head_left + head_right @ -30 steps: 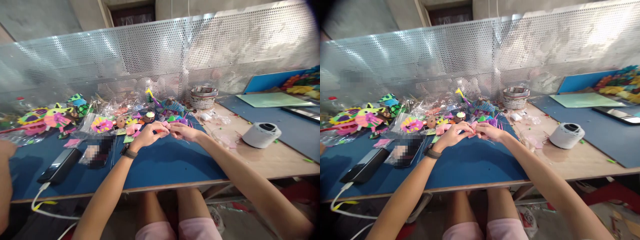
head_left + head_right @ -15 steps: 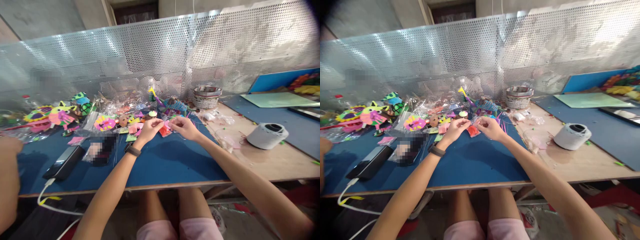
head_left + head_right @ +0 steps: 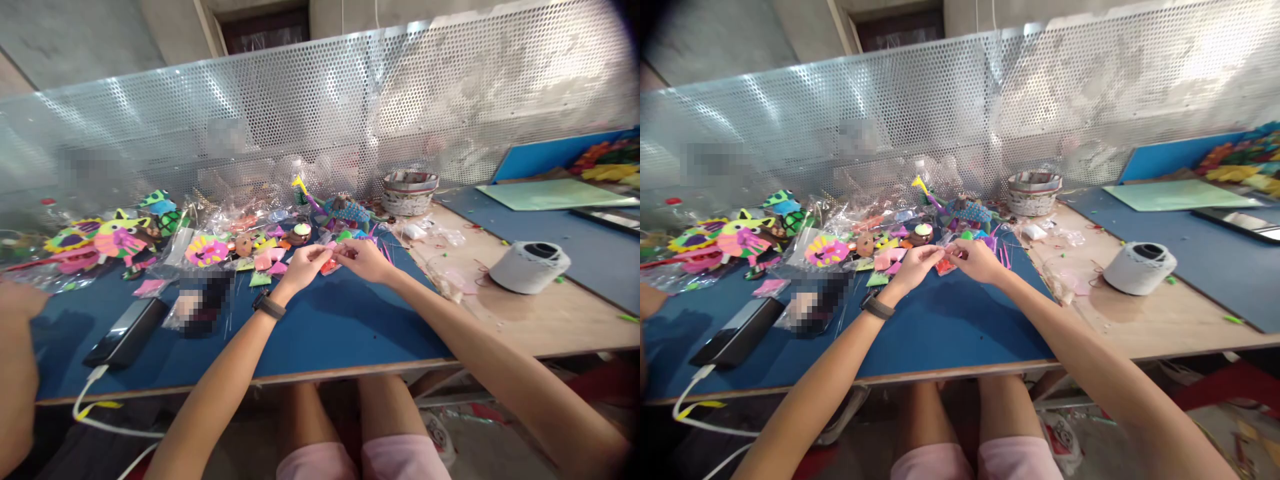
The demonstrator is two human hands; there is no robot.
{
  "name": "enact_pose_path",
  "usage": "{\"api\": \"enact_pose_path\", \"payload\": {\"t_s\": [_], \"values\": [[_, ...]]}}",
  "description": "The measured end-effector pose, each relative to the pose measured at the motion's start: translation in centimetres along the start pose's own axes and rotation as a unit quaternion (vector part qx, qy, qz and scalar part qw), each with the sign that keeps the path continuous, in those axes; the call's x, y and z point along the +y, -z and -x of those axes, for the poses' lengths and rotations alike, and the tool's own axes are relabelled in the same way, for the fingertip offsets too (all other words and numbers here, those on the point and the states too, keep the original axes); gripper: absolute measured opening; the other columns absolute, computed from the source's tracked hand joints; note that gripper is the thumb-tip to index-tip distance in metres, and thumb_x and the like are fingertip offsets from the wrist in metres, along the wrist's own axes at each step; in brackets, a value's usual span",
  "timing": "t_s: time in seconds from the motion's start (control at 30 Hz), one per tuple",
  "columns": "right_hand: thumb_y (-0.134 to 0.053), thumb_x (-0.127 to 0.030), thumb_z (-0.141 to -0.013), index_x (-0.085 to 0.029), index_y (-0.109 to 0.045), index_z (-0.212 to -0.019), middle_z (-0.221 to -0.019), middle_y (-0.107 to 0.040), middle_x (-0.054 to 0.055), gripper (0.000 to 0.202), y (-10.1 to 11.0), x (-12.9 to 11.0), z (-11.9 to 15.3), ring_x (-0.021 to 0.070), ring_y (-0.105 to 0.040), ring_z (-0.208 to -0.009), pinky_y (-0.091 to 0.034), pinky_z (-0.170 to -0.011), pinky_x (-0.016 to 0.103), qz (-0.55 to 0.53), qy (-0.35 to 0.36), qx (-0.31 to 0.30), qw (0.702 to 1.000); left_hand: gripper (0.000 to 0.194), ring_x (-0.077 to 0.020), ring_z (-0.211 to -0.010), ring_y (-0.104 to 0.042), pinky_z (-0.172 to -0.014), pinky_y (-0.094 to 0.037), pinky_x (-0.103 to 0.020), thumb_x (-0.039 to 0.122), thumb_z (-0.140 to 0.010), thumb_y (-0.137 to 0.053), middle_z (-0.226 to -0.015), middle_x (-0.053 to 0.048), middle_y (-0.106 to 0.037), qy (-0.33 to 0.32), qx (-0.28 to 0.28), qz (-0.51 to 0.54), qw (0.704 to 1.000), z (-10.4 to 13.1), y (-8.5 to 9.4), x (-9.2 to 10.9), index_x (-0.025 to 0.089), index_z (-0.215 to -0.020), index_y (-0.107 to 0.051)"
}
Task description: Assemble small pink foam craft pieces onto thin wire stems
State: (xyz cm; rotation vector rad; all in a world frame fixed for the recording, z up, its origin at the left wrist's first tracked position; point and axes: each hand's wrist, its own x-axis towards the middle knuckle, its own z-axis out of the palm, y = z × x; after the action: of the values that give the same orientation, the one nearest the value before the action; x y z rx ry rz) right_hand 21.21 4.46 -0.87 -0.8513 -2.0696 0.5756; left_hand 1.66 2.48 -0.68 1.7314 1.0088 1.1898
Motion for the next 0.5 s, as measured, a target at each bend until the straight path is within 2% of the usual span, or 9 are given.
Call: {"api": "enact_pose_path", "payload": {"t_s": [0.17, 0.33, 0.5], "values": [[-0.058, -0.036, -0.091, -0.017, -0.064, -0.08, -0.069, -0.066, 0.002, 0.022, 0.14, -0.23, 0.06, 0.0122, -0.054, -0.059, -0.035, -0.055, 0.024, 0.043, 0.018, -0.014, 0.999, 0.028, -0.0212, -0.091, -0.068, -0.082, -0.051, -0.031, 0.037, -0.087, -0.063, -0.101, -0.01, -0.075, 0.011, -0.006, -0.001, 1.0, -0.16, -0.13, -0.71, 0.013, -0.099, -0.073], [-0.049, -0.042, -0.097, -0.016, -0.063, -0.079, -0.064, -0.062, 0.001, 0.035, 0.44, -0.73, 0.17, 0.0111, -0.049, -0.054, -0.032, -0.054, 0.025, 0.034, 0.041, -0.031, 0.998, 0.025, -0.0212, -0.093, -0.068, -0.084, -0.052, -0.031, 0.03, -0.086, -0.062, -0.103, -0.01, -0.074, 0.004, 0.003, -0.026, 1.0, -0.17, 0.02, -0.78, 0.013, -0.102, -0.072], [-0.041, -0.044, -0.101, -0.016, -0.064, -0.079, -0.072, -0.069, 0.004, 0.043, 0.27, -0.33, 0.0, 0.0137, -0.06, -0.063, -0.04, -0.061, 0.025, -0.025, 0.03, -0.044, 0.998, 0.022, -0.0198, -0.085, -0.068, -0.078, -0.052, -0.03, 0.025, -0.086, -0.058, -0.096, -0.008, -0.075, -0.012, -0.017, -0.065, 0.998, 0.04, 0.12, 0.02, 0.014, -0.097, -0.074]]}}
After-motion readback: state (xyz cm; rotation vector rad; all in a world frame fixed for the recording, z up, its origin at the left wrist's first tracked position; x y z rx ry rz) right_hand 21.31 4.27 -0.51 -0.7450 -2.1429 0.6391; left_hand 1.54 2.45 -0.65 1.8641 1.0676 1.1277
